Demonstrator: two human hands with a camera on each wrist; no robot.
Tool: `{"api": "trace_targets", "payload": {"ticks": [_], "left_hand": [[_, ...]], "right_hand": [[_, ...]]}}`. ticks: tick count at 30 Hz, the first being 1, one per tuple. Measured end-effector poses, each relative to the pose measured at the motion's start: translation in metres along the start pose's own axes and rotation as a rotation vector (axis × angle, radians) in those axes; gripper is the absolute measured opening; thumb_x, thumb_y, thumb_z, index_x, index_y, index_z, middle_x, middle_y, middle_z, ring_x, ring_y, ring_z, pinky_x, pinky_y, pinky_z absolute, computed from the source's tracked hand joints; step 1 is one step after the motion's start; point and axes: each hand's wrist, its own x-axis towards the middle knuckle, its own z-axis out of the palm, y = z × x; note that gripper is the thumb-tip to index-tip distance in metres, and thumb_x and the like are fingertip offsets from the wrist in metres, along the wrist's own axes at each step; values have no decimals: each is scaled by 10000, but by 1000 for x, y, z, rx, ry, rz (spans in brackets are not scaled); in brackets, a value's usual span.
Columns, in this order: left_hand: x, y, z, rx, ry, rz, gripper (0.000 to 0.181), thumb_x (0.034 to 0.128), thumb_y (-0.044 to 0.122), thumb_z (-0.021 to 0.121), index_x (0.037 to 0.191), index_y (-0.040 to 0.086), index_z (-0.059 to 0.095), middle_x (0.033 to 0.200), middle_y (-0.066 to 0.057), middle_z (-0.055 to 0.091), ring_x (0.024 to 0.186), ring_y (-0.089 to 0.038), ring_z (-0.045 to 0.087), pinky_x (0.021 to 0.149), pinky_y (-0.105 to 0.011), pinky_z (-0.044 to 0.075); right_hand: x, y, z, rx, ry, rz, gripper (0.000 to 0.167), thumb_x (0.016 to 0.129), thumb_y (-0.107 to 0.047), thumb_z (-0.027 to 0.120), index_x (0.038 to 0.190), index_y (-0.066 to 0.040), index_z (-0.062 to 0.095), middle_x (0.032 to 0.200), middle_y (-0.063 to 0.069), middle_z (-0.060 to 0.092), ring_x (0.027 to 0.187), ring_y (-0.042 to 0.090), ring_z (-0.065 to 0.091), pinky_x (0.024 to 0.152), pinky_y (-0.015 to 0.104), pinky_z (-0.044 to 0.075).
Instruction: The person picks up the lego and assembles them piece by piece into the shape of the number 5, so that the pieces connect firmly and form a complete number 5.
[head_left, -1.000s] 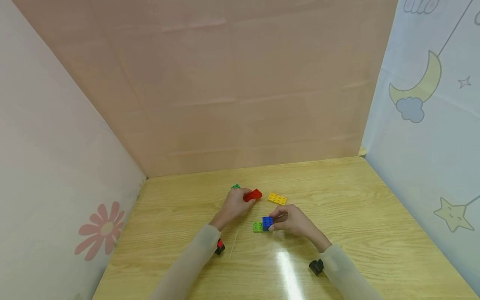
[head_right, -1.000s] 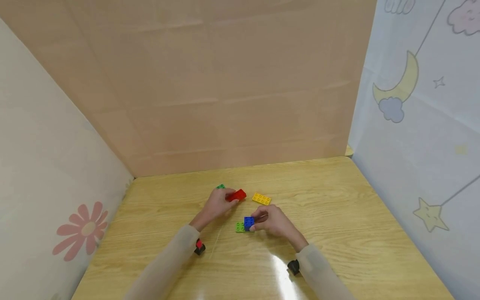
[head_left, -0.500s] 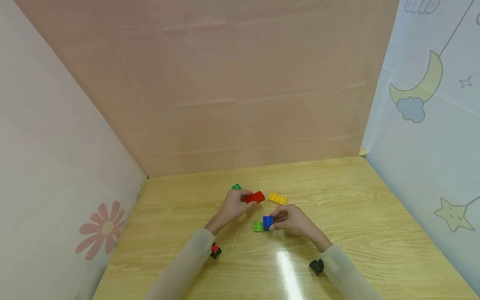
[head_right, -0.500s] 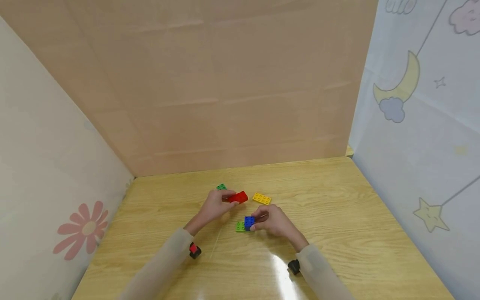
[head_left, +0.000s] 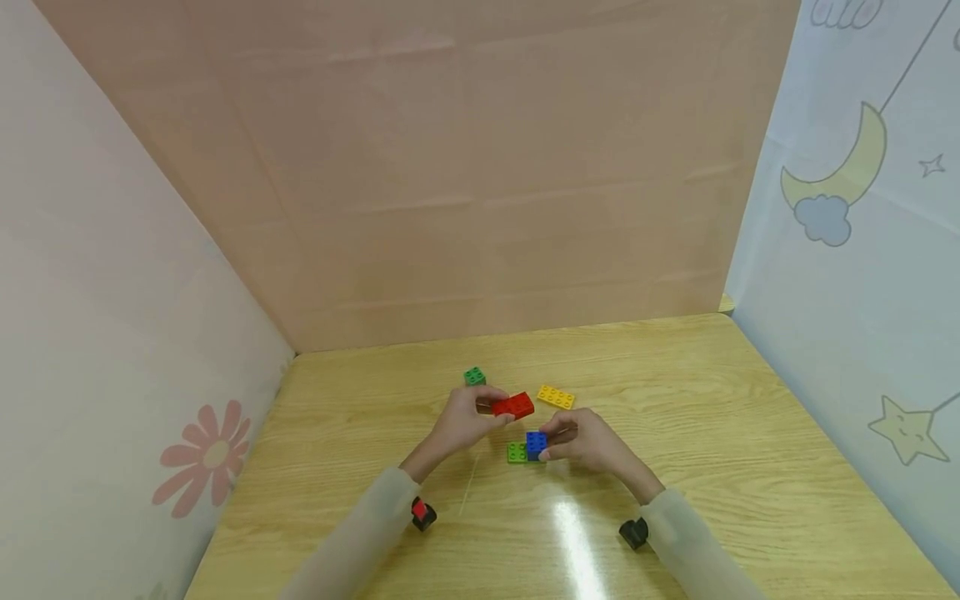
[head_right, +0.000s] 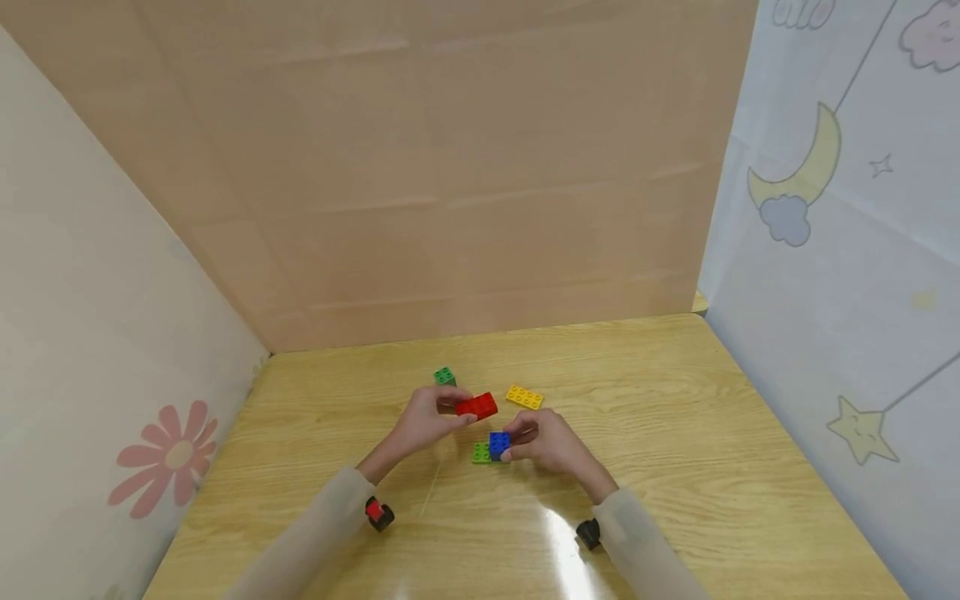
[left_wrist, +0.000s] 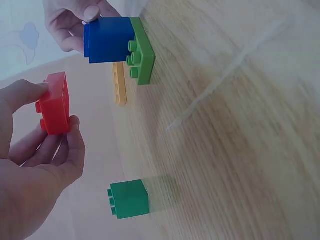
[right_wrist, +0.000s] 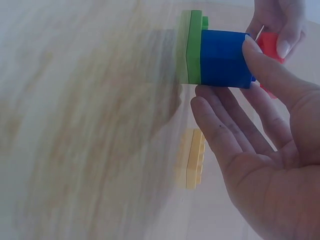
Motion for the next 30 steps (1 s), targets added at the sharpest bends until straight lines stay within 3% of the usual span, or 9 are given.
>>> {"api": "trace_targets", "payload": {"ticks": [9,21,30], "left_hand": [[-9,0,4,-67,-89,34,293,922,256,832,1182,132,776,1221,-40,743,1068,-207,716,925,-364,638],[-15,0,6,-64,-177,109,239,913,173,834,1143,130,790,1192,-19,758,1050,-119,689,862,-241,630],[-15,0,10,-28,-197,90,284,905,164,836,1180,114,787,1215,-47,755,1097,-185,700,887,-254,628]], "right_hand": [[1,3,0,10,-4,-7,297,873,-201,873,1112,-65,759,1163,124,775,1092,313,763,945,427,639],[0,4,1,12,7,-34,283,874,-203,873,1104,-84,760,1169,137,778,1068,295,768,929,431,641],[-1,4,3,3,12,-41,289,877,-198,870,1111,-72,756,1152,137,781,1044,269,773,905,380,645]]}}
